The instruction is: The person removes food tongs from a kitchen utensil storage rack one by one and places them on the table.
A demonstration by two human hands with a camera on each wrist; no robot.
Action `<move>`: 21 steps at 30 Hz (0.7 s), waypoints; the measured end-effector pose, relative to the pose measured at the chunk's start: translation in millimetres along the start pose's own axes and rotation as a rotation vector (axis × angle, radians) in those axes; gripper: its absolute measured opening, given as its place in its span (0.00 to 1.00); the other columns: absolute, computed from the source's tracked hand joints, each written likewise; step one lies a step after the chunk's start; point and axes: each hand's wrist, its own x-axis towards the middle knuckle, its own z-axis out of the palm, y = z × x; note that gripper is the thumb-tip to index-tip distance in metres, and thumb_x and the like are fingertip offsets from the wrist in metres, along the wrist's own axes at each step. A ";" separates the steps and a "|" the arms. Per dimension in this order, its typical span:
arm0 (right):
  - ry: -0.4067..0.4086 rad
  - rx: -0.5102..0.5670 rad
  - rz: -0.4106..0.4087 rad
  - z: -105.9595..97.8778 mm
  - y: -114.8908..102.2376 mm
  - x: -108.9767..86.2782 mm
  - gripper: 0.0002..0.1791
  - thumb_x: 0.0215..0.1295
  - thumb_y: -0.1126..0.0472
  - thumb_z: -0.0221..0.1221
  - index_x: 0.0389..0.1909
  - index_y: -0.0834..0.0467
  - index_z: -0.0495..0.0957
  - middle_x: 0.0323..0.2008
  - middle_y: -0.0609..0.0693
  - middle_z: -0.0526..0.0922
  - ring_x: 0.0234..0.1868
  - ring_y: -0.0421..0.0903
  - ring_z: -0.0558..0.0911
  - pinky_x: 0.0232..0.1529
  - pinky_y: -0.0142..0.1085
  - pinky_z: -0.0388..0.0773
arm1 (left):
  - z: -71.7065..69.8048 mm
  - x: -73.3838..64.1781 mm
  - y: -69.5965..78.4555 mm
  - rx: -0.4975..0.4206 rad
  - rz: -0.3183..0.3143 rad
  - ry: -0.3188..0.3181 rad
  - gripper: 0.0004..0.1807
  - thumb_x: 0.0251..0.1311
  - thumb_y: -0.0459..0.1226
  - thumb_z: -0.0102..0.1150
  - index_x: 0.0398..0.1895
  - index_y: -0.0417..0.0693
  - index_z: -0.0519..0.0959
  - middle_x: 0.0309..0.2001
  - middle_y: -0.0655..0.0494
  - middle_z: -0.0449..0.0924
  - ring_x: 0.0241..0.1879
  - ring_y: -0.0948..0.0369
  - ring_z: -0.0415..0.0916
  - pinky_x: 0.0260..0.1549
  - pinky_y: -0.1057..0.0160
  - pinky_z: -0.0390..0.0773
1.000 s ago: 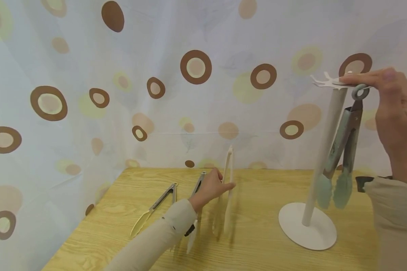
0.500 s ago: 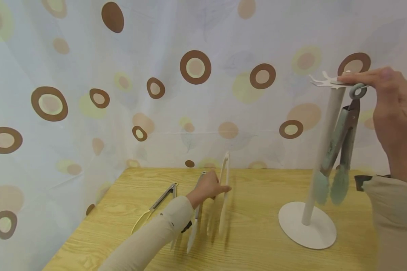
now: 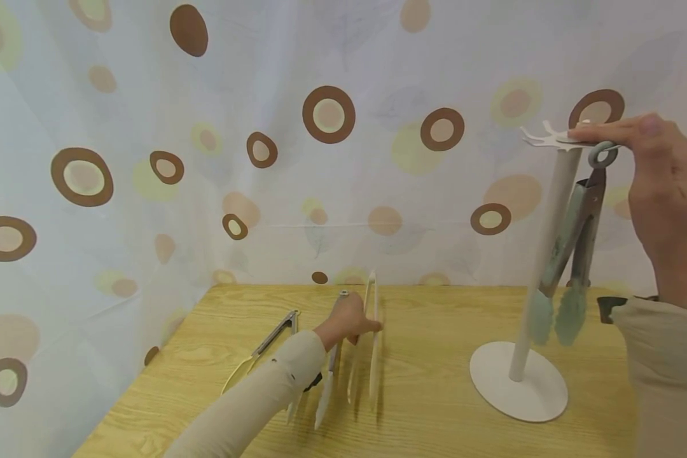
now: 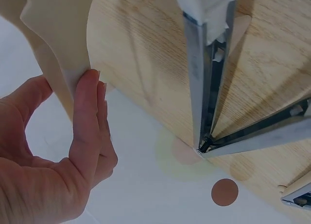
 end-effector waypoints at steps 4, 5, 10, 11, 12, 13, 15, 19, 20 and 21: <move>0.005 -0.005 -0.002 -0.4 -3.3 2.0 0.81 0.01 0.78 0.74 0.75 0.51 0.52 0.68 0.21 0.49 0.65 0.17 0.53 0.26 0.14 0.69 | 1.3 -0.8 0.3 0.057 -0.021 -0.029 0.43 0.57 0.41 0.68 0.66 0.26 0.56 0.23 0.40 0.83 0.19 0.52 0.81 0.20 0.64 0.79; 0.015 -0.010 0.001 -0.2 -3.8 2.3 0.81 0.01 0.77 0.75 0.75 0.51 0.53 0.68 0.21 0.50 0.65 0.18 0.53 0.30 0.13 0.68 | 1.7 -1.0 0.4 0.066 -0.028 -0.039 0.44 0.57 0.41 0.68 0.67 0.26 0.55 0.23 0.40 0.83 0.19 0.52 0.81 0.21 0.64 0.80; 0.002 -0.022 0.029 -1.8 -5.4 2.8 0.83 0.00 0.75 0.76 0.75 0.47 0.51 0.67 0.19 0.48 0.65 0.16 0.51 0.33 0.11 0.66 | 4.4 0.4 -0.6 0.115 -0.026 -0.083 0.46 0.59 0.41 0.67 0.70 0.25 0.52 0.22 0.41 0.83 0.20 0.51 0.82 0.24 0.61 0.82; 0.004 -0.017 0.033 -1.4 -6.3 2.8 0.83 0.01 0.75 0.75 0.75 0.46 0.51 0.67 0.19 0.48 0.64 0.16 0.51 0.32 0.11 0.66 | 5.0 1.1 -0.9 0.129 -0.021 -0.087 0.44 0.59 0.41 0.67 0.68 0.25 0.55 0.21 0.42 0.83 0.19 0.51 0.82 0.23 0.62 0.81; -0.007 -0.006 0.034 -1.7 -6.8 2.7 0.83 0.01 0.76 0.75 0.76 0.46 0.50 0.67 0.19 0.47 0.64 0.15 0.50 0.29 0.12 0.67 | 5.9 2.1 -1.3 0.145 -0.016 -0.092 0.39 0.59 0.41 0.67 0.65 0.25 0.61 0.21 0.42 0.82 0.19 0.52 0.81 0.22 0.63 0.81; -0.015 0.010 0.030 -2.0 -6.8 3.1 0.83 0.01 0.76 0.75 0.76 0.46 0.49 0.67 0.19 0.47 0.64 0.15 0.50 0.29 0.12 0.67 | 6.7 3.0 -1.7 0.159 -0.013 -0.095 0.35 0.59 0.41 0.67 0.61 0.26 0.67 0.21 0.43 0.82 0.18 0.52 0.81 0.21 0.63 0.80; -0.022 0.012 0.039 -2.2 -7.6 2.7 0.84 0.02 0.77 0.75 0.76 0.45 0.49 0.67 0.18 0.46 0.63 0.15 0.52 0.27 0.13 0.68 | 8.8 4.8 -2.6 0.184 -0.011 -0.102 0.25 0.58 0.41 0.67 0.50 0.29 0.77 0.22 0.44 0.83 0.17 0.53 0.81 0.19 0.65 0.79; -0.066 0.035 0.028 -3.4 -1.6 1.0 0.84 0.04 0.72 0.78 0.76 0.47 0.46 0.66 0.18 0.46 0.58 0.16 0.61 0.25 0.15 0.69 | 13.8 8.3 -5.7 0.191 -0.018 -0.117 0.15 0.58 0.41 0.67 0.37 0.36 0.81 0.28 0.45 0.83 0.17 0.54 0.80 0.16 0.66 0.77; -0.076 0.042 0.036 -3.7 -1.6 0.2 0.84 0.05 0.71 0.78 0.76 0.48 0.46 0.66 0.17 0.45 0.52 0.16 0.67 0.24 0.16 0.69 | 15.3 9.3 -6.6 0.190 -0.019 -0.119 0.14 0.58 0.41 0.67 0.36 0.37 0.81 0.30 0.45 0.83 0.17 0.54 0.80 0.16 0.66 0.77; -0.088 0.058 0.040 -4.0 -2.0 -0.3 0.83 0.06 0.71 0.79 0.77 0.48 0.45 0.66 0.17 0.45 0.46 0.16 0.71 0.23 0.16 0.69 | 16.4 9.8 -7.1 0.184 -0.021 -0.120 0.14 0.58 0.41 0.68 0.36 0.37 0.81 0.31 0.45 0.83 0.16 0.54 0.80 0.16 0.66 0.77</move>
